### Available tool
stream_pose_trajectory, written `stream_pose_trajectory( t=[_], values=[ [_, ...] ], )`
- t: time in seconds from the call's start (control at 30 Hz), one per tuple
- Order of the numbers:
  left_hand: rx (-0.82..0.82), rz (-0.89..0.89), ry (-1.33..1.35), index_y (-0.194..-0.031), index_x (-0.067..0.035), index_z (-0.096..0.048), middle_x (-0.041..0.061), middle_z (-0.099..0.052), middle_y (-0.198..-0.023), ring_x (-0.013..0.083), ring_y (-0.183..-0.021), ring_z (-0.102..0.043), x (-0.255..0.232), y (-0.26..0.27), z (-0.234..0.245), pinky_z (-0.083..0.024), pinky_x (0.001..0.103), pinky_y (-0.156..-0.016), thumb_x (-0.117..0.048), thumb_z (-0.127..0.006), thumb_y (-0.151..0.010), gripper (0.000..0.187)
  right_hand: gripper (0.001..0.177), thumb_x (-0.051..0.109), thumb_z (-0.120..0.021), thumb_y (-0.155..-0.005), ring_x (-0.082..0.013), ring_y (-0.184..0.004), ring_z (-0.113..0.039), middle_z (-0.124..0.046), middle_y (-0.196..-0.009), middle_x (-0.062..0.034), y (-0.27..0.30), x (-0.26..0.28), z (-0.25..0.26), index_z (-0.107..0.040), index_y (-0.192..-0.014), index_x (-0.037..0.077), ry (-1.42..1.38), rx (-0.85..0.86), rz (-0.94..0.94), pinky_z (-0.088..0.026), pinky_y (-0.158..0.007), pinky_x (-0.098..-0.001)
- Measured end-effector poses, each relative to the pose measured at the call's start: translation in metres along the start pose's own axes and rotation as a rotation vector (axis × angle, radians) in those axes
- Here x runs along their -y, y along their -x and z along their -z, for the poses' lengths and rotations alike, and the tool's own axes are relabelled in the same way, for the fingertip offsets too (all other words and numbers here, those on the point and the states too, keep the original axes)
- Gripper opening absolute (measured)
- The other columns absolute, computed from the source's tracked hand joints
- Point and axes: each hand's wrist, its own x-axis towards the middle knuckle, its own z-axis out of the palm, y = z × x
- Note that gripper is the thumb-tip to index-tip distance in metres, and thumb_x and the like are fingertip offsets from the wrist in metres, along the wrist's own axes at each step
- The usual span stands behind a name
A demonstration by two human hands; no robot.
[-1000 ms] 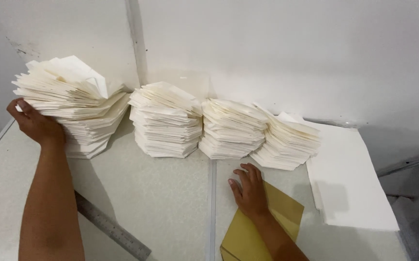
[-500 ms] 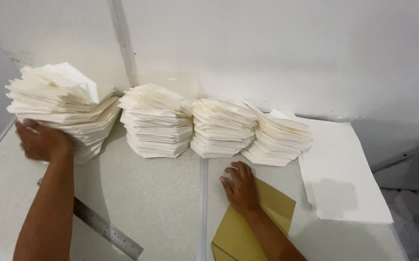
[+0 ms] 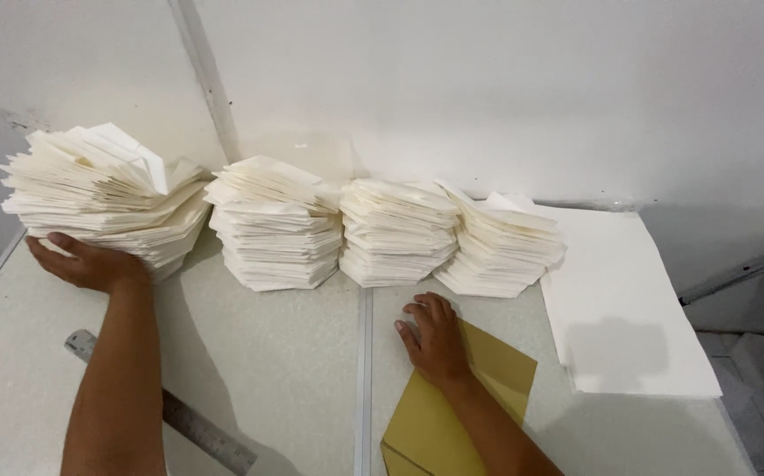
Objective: A person organizes stacks of paper and then folds a sheet of paper around a cardboard template to create an envelope.
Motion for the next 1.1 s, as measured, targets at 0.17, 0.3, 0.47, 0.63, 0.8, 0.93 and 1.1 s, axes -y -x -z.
stream_pose_trajectory(
  t=[0.17, 0.3, 0.47, 0.63, 0.8, 0.93, 1.1],
  values=[
    [0.040, -0.097, -0.134, -0.143, -0.008, -0.054, 0.017, -0.056, -0.147, 0.0375, -0.137, -0.050, 0.028, -0.030, -0.009, -0.035, 0.051, -0.111, -0.053, -0.042, -0.109, 0.058, 0.030, 0.034, -0.058, -0.099, -0.0292, -0.120, -0.054, -0.061, -0.121, -0.0096, -0.001, 0.005, 0.003, -0.068, -0.112, 0.009, 0.008, -0.012, 0.012, -0.046, -0.096, -0.0462],
    [0.221, 0.113, -0.095, -0.139, -0.017, -0.057, 0.010, -0.062, -0.142, 0.0313, -0.128, -0.058, 0.035, -0.066, -0.008, -0.047, 0.045, -0.103, -0.067, -0.048, -0.095, 0.067, 0.029, 0.033, -0.059, -0.099, -0.0284, -0.120, -0.054, -0.061, -0.122, -0.0091, -0.001, 0.006, 0.004, -0.068, -0.113, 0.009, 0.000, 0.002, 0.005, -0.044, -0.097, -0.0454],
    [0.518, 0.592, -0.020, -0.136, -0.042, -0.060, -0.010, -0.069, -0.138, 0.0145, -0.118, -0.067, 0.049, -0.121, -0.010, -0.056, 0.033, -0.090, -0.095, -0.053, -0.064, 0.089, 0.031, 0.035, -0.059, -0.099, -0.0274, -0.119, -0.055, -0.060, -0.124, -0.0094, 0.001, 0.003, 0.002, -0.068, -0.114, 0.009, -0.007, -0.004, -0.010, -0.044, -0.098, -0.0456],
    [0.777, 0.664, -0.171, -0.130, -0.051, -0.058, -0.024, -0.064, -0.132, 0.0074, -0.106, -0.057, 0.014, -0.114, -0.009, -0.044, 0.032, -0.088, -0.094, -0.038, -0.067, 0.079, 0.030, 0.035, -0.059, -0.099, -0.0275, -0.121, -0.054, -0.061, -0.125, -0.0096, 0.000, 0.006, 0.006, -0.067, -0.114, 0.010, -0.026, 0.027, -0.041, -0.043, -0.098, -0.0459],
    [0.767, 0.752, 0.042, -0.132, -0.038, -0.061, -0.016, -0.070, -0.135, 0.0051, -0.120, -0.069, -0.001, -0.090, 0.002, -0.058, 0.020, -0.093, -0.070, -0.056, -0.083, 0.059, 0.034, 0.039, -0.056, -0.100, -0.0261, -0.122, -0.053, -0.060, -0.125, -0.0075, -0.002, 0.007, 0.004, -0.068, -0.115, 0.010, 0.061, 0.064, -0.046, -0.042, -0.098, -0.0474],
    [0.773, 0.743, 0.012, -0.130, -0.041, -0.060, -0.017, -0.069, -0.132, 0.0053, -0.114, -0.067, -0.022, -0.076, 0.009, -0.055, 0.022, -0.083, -0.067, -0.053, -0.084, 0.053, 0.032, 0.037, -0.058, -0.099, -0.0277, -0.119, -0.055, -0.061, -0.124, -0.0096, -0.001, 0.008, 0.003, -0.068, -0.113, 0.009, 0.074, 0.024, 0.001, -0.045, -0.095, -0.0472],
    [0.739, 0.601, -0.274, -0.140, -0.037, -0.040, -0.002, -0.052, -0.142, 0.0198, -0.126, -0.051, -0.078, -0.074, 0.017, -0.047, 0.040, -0.097, -0.067, -0.040, -0.100, 0.051, 0.030, 0.035, -0.059, -0.098, -0.0256, -0.116, -0.057, -0.063, -0.118, -0.0073, 0.000, 0.008, 0.006, -0.068, -0.111, 0.009, 0.047, -0.008, 0.005, -0.047, -0.091, -0.0451]
  ],
)
